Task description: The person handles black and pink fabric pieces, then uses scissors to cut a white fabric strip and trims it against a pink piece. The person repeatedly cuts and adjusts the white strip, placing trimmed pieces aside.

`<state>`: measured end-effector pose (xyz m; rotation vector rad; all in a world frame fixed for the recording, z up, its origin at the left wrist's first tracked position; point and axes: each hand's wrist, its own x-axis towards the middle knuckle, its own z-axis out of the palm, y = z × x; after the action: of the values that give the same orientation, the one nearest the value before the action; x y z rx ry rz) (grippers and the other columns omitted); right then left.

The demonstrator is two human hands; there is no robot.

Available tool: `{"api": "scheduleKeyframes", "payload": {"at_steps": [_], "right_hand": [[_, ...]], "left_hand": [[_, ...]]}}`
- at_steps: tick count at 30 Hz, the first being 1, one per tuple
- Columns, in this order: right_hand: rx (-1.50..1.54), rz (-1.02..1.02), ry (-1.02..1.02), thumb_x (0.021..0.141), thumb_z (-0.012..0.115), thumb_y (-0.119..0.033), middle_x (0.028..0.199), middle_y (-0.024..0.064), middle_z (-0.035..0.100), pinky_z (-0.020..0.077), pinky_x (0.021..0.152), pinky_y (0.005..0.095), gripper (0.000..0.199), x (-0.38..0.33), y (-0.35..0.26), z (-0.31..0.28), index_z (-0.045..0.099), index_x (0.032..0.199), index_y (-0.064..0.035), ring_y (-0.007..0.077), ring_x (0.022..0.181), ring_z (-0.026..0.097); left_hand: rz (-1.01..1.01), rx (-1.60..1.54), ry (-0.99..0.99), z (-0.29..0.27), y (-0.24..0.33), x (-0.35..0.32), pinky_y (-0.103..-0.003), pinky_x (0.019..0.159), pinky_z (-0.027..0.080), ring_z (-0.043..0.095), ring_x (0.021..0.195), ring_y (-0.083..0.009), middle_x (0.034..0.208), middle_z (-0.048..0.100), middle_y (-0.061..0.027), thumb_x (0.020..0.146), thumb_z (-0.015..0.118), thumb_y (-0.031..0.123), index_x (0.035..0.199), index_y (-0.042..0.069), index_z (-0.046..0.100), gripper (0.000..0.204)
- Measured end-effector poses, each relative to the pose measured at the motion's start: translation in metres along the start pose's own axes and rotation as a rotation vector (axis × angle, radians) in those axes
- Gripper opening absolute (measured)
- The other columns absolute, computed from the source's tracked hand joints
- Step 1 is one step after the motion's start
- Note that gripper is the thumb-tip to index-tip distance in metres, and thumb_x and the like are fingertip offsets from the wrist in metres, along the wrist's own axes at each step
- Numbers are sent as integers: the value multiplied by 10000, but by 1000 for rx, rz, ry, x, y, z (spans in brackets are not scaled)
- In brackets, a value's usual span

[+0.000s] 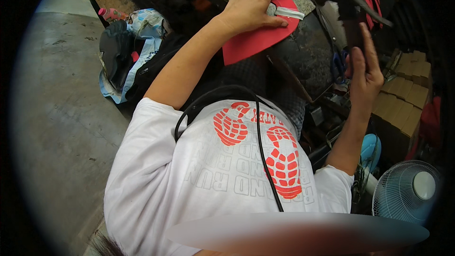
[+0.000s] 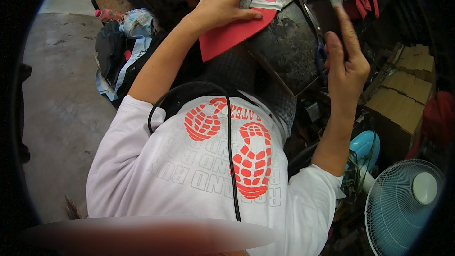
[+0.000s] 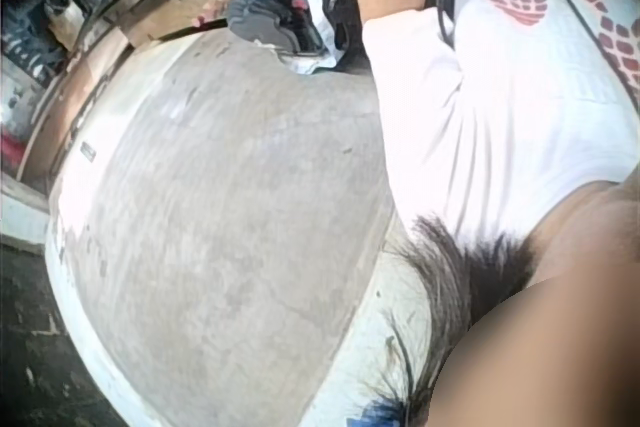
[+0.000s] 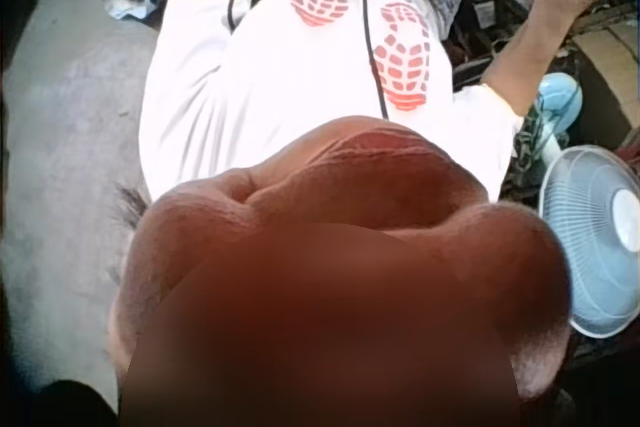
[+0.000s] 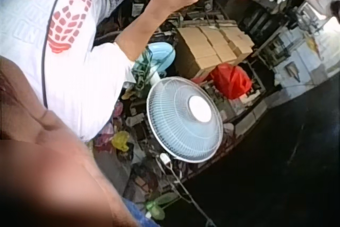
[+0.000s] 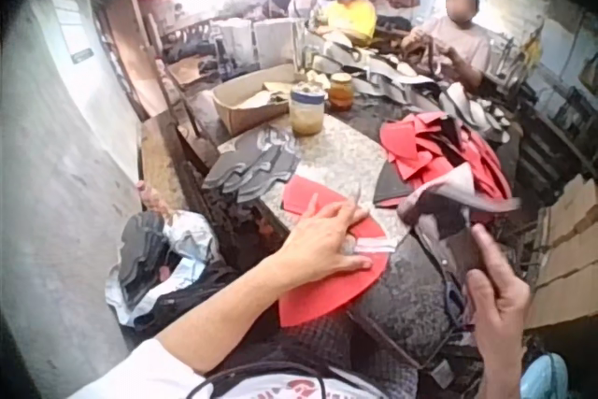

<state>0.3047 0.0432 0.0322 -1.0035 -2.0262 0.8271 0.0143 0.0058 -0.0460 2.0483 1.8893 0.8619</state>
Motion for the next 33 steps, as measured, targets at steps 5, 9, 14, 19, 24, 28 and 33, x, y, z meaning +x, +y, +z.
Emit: {"api": "scheduleKeyframes", "payload": {"at_steps": [5, 9, 14, 19, 24, 28, 33], "right_hand": [[-365, -208, 30, 979, 661, -168, 1266, 65, 704, 559, 753, 316, 441, 1, -13, 33, 588, 1412, -119, 150, 893, 713], [-556, 60, -130, 969, 673, -178, 1228, 88, 717, 558, 844, 325, 428, 3, -14, 24, 609, 1389, -131, 185, 1021, 726], [-99, -239, 147, 953, 690, -244, 1165, 120, 719, 560, 776, 315, 442, 4, -2, 19, 617, 1389, -229, 224, 888, 734], [-542, -169, -50, 953, 677, -332, 888, 128, 699, 529, 660, 360, 438, -9, 20, 44, 612, 1384, -290, 317, 703, 671], [-293, -165, -30, 966, 677, -241, 1046, 86, 754, 529, 647, 334, 405, 7, 7, 25, 636, 1368, -207, 177, 710, 701], [70, -171, 158, 969, 676, -171, 1136, 68, 747, 543, 694, 293, 416, 11, -22, 15, 623, 1381, -156, 150, 805, 709], [-534, -81, -166, 944, 691, -315, 1025, 121, 726, 549, 740, 317, 416, 7, -10, 42, 632, 1356, -306, 270, 845, 716]], "left_hand": [[17, 10, 18, -1, 4, 1, -604, 1180, 229, 464, 1358, -312, 1406, 534, -168, 733, 801, 525, 1425, 23, 490, 910], [-9, 16, 23, 1, 9, 5, -604, 1186, 214, 461, 1363, -308, 1405, 539, -161, 733, 800, 527, 1427, 22, 485, 915], [-12, 32, 13, 4, 10, 7, -596, 1194, 203, 459, 1365, -304, 1419, 530, -167, 736, 798, 529, 1445, 8, 447, 948], [38, 133, 177, 15, 1, 4, -578, 1188, 251, 501, 1348, -263, 1438, 567, -62, 747, 776, 593, 1567, 55, 246, 1115], [81, 88, 209, 19, -5, -3, -573, 1200, 218, 470, 1386, -277, 1458, 531, -149, 725, 759, 649, 1562, 12, 231, 1177], [69, 81, 123, 9, -1, -4, -580, 1191, 229, 451, 1384, -307, 1437, 518, -172, 742, 796, 526, 1475, -24, 376, 1008], [29, 9, 98, -3, 9, -6, -577, 1179, 258, 454, 1384, -307, 1441, 505, -179, 737, 799, 524, 1475, -28, 367, 1018]]}}
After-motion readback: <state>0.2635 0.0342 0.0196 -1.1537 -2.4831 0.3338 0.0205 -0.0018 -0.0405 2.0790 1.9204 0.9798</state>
